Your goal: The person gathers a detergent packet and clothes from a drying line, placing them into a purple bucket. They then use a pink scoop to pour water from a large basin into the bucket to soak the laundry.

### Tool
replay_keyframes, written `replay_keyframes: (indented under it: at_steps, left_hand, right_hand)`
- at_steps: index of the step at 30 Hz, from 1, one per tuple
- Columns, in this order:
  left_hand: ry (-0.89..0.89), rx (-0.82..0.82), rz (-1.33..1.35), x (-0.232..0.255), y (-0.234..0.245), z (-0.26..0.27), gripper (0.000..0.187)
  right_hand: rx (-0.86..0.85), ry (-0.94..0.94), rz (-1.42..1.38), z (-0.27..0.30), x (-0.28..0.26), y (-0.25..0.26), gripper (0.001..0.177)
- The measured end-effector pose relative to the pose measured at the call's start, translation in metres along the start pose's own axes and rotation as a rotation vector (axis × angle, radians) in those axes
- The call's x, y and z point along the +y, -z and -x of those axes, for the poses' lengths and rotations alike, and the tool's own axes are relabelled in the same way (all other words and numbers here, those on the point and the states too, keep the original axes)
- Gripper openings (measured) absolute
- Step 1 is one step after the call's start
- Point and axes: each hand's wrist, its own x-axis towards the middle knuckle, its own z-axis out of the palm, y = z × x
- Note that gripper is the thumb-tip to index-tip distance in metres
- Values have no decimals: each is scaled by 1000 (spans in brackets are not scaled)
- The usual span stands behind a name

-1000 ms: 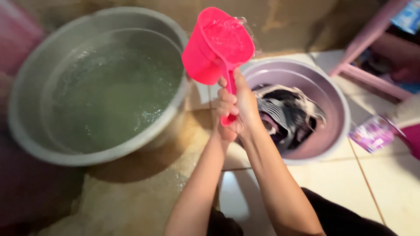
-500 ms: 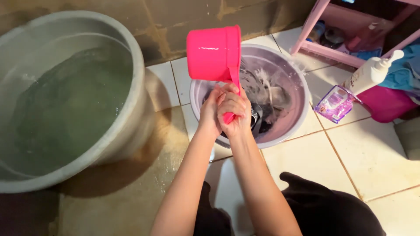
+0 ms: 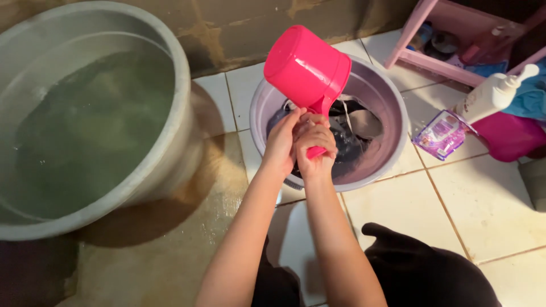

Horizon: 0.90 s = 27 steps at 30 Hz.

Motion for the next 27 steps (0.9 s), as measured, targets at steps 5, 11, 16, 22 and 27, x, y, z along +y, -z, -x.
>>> replay_keyframes:
  at_steps: [5, 11, 16, 22, 27]
  left_hand:
    - [-192, -4, 117, -3, 55, -27, 27]
    - [-290, 40, 438, 9, 114, -34, 30]
    - [-468, -506, 584, -45, 212, -119, 27]
    - [-600, -46, 248, -45, 231, -129, 40]
    - [-164, 376, 175, 14, 184, -62, 44]
  right_hand:
    - [240, -144, 933, -44, 28, 8, 30]
    - [167, -442, 2937, -144, 101, 93, 33]
    - [-149, -762, 3669, -204, 96, 204, 30]
    - [273, -1532, 3913, -219, 73, 292, 29]
    - [-414, -2396, 3224, -227, -4, 361, 28]
